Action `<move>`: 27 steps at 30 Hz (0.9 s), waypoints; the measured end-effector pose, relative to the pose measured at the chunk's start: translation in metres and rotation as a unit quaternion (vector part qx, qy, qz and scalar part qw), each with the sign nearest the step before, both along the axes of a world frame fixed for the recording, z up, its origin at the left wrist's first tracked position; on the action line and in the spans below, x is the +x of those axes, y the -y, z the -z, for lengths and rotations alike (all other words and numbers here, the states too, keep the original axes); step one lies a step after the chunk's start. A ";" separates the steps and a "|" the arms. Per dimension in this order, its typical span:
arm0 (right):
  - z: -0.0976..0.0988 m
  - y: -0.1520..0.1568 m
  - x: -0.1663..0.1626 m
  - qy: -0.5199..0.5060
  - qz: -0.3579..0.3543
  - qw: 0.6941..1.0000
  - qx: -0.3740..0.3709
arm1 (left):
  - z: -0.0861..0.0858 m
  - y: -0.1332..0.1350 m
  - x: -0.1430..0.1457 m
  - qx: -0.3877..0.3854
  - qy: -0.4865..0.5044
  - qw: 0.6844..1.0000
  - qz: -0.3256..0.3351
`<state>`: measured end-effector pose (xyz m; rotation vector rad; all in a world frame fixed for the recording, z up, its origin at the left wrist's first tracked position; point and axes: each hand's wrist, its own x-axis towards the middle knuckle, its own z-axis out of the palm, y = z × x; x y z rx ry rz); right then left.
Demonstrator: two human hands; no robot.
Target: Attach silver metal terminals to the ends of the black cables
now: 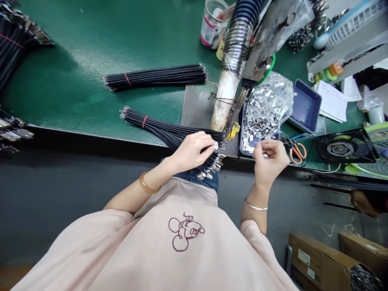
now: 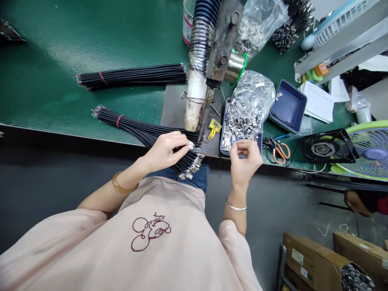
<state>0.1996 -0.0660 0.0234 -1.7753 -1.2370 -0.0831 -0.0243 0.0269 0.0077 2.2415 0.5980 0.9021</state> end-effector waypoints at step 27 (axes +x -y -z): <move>0.031 0.003 -0.069 -0.262 -0.161 0.951 -0.032 | 0.005 0.015 0.008 -0.117 0.049 0.990 -0.054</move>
